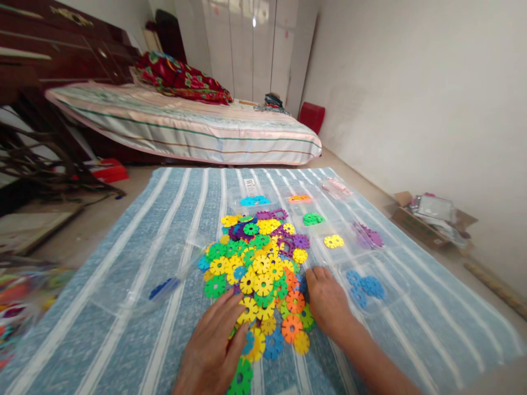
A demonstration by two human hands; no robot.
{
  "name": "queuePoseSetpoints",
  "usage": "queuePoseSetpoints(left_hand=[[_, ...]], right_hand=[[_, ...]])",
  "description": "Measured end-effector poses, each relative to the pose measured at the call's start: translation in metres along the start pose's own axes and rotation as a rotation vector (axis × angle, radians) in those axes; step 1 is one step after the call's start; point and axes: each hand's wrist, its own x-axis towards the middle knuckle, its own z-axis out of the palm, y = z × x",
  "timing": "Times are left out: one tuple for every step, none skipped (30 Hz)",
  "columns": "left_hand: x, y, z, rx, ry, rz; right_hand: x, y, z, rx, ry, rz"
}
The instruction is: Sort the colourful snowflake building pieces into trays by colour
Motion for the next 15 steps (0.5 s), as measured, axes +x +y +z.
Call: queuePoseSetpoints(left_hand=[[-0.0006, 0.0000, 0.0001, -0.004, -0.002, -0.005], [-0.0012, -0.0001, 0.0002, -0.008, -0.002, -0.006], [-0.0015, 0.0000, 0.0002, -0.010, -0.004, -0.008], [-0.0016, 0.0001, 0.0002, -0.010, -0.003, -0.009], [-0.0015, 0.0004, 0.0000, -0.011, -0.004, -0.009], [-0.0012, 0.0007, -0.0002, -0.009, -0.001, -0.009], [-0.0007, 0.0011, -0.0004, -0.006, 0.000, -0.009], [-0.0003, 0.0015, -0.0007, -0.003, 0.002, -0.005], [0.0001, 0.0017, -0.0008, 0.002, 0.006, 0.001], [0.0003, 0.0018, -0.0008, 0.006, 0.010, 0.009], [0.0004, 0.0016, -0.0006, 0.010, 0.011, 0.014], [0.0003, 0.0012, -0.0003, 0.013, 0.013, 0.016], [0.0000, 0.0006, 0.0001, 0.016, 0.013, 0.016], [-0.0002, -0.0002, 0.0007, 0.019, 0.014, 0.015], [-0.0005, -0.0011, 0.0012, 0.022, 0.011, 0.012]], right_hand=[[0.0000, 0.0004, 0.0007, -0.003, 0.001, -0.004], [-0.0003, 0.0003, 0.0014, -0.006, -0.002, -0.007], [-0.0007, 0.0000, 0.0020, -0.010, -0.007, -0.011], [-0.0011, -0.0003, 0.0027, -0.014, -0.012, -0.012], [-0.0015, -0.0007, 0.0034, -0.018, -0.013, -0.013], [-0.0018, -0.0009, 0.0042, -0.020, -0.010, -0.016], [-0.0021, -0.0009, 0.0049, -0.020, -0.004, -0.019], [-0.0024, -0.0007, 0.0056, -0.018, 0.004, -0.023], [-0.0027, -0.0004, 0.0061, -0.015, 0.012, -0.026], [-0.0030, -0.0001, 0.0063, -0.013, 0.019, -0.029], [-0.0033, 0.0003, 0.0061, -0.014, 0.026, -0.031], [-0.0037, 0.0006, 0.0057, -0.017, 0.031, -0.030], [-0.0040, 0.0009, 0.0049, -0.023, 0.035, -0.029], [-0.0045, 0.0010, 0.0039, -0.029, 0.037, -0.028], [-0.0051, 0.0010, 0.0027, -0.032, 0.040, -0.029]])
